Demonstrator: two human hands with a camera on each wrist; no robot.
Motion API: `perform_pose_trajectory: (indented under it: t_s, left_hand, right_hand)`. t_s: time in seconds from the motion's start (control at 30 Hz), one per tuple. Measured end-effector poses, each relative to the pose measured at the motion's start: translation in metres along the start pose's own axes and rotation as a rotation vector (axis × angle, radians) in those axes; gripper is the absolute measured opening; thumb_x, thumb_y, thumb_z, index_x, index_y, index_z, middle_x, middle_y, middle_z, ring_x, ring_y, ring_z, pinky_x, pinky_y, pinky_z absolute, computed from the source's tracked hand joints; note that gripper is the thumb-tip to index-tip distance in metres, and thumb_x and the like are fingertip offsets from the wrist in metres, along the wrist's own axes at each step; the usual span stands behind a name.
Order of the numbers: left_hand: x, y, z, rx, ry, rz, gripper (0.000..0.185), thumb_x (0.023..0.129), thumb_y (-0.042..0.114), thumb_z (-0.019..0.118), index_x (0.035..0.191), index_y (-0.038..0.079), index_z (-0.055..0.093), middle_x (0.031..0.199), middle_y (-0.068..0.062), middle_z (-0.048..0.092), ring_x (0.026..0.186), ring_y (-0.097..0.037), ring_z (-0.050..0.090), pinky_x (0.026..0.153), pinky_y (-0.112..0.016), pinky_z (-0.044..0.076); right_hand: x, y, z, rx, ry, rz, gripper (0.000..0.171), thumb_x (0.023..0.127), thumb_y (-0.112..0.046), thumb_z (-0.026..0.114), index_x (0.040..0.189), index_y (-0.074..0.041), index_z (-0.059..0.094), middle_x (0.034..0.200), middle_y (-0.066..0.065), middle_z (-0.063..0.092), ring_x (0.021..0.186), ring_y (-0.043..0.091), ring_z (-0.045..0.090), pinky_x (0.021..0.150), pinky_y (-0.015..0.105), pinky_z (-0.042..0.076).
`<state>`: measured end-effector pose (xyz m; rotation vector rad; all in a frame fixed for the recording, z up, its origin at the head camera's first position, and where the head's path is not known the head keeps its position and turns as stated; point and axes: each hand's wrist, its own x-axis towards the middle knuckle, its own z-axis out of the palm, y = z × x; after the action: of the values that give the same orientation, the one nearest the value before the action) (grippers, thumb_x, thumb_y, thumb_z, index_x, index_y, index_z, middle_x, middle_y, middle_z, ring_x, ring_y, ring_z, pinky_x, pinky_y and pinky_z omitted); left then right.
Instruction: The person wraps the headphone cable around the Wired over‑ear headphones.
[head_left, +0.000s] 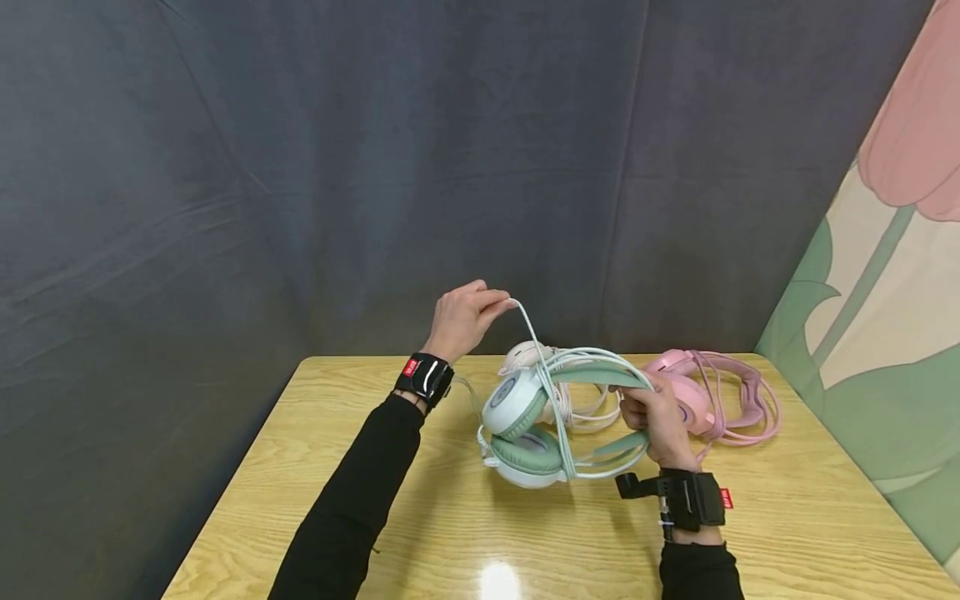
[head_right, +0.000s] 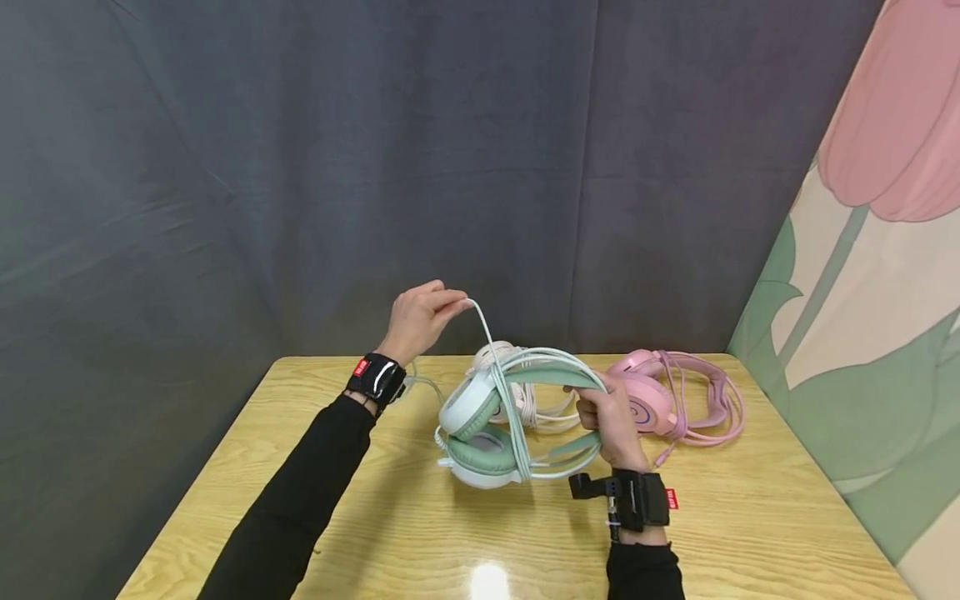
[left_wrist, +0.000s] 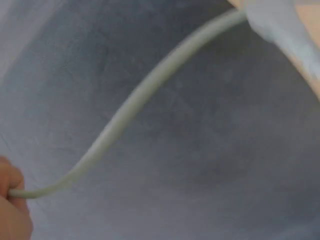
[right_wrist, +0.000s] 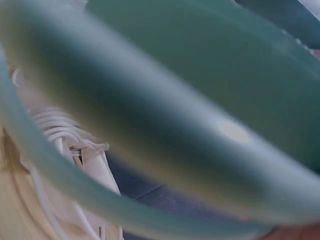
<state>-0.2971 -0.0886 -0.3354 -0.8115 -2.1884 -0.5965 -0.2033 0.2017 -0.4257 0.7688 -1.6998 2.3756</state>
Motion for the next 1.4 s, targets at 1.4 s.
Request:
perform_pose_trajectory:
  t_s: [1.4]
  left_hand:
    - [-0.057,-0.010,0.042,-0.541,-0.483,-0.401,0.017,0.092,0.025,0.069,0.102,0.016,0.079,0.097,0.001,0.075,0.083,-0.006,0.064,0.072,-0.023,0.052]
  right_hand:
    - [0.003,0.011,-0.005,0.746,-0.459,-0.055,0.041,0.102,-0.006,0.018,0.100,0.006,0.057,0.063,0.001,0.018,0.046,0.011,0.014,0.044,0.023,0.010]
